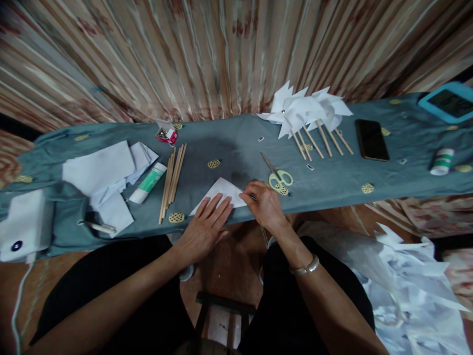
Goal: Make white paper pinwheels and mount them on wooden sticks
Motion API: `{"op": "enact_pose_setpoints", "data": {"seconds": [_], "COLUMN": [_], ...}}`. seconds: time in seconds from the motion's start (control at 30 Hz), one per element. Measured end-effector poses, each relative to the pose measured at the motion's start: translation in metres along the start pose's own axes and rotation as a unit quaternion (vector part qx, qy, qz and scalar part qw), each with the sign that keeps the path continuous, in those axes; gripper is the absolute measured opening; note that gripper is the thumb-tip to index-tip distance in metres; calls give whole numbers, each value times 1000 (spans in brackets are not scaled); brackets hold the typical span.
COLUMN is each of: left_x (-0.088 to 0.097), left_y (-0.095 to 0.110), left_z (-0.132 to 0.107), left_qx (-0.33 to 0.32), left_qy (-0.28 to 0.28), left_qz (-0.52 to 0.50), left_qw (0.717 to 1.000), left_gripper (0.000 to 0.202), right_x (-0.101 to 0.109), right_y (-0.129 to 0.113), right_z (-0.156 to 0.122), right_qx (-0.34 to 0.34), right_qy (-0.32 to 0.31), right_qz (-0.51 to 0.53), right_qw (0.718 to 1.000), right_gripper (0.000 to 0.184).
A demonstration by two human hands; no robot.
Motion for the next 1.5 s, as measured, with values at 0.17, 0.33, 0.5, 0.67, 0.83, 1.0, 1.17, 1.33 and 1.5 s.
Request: {"op": "enact_pose_setpoints", "data": {"seconds": [0.17,0.33,0.5,0.67,0.83,1.0,1.17,1.33,1.5], "left_x": [-2,-2,-3,-5,-6,-7,-8,-9,-5], "left_y": [-1,-3,-3,-3,-4,-3,-2,-7,-29], "left_z": [0,1,1,1,1,1,3,-5,-32], "left_qx": [5,9,10,6,9,9,9,5,31], "left_qy": [-3,-9,-11,-6,-13,-17,-16,-5,13], "left_qz": [-3,-4,-11,-8,-8,1,8,9,30], "left_qw": [1000,1000,1000,1000,1000,1000,1000,1000,999], "left_gripper": [60,62,62,60,59,60,63,61,61], "right_x": [0,-1,-1,0,1,-7,-16,-10,1], "right_y": [1,0,-1,-3,-9,-17,-12,-1,11], "right_z": [1,2,3,2,-3,-17,-26,-32,-37], "right_qx": [-1,1,-2,3,15,48,39,33,37], "right_qy": [-2,-9,-12,2,12,29,33,36,46], "right_qz": [0,-4,-5,-15,-50,-63,-59,-52,-34], "right_qw": [1000,1000,1000,1000,999,996,997,997,998], "right_gripper": [28,27,27,30,31,40,44,40,39]}}
Point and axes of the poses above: each hand's wrist, its own z-axis towards the middle knuckle, its own x-axis out of the back of the hand, y = z × x, the point moved 6 cm from there along z, towards the middle knuckle
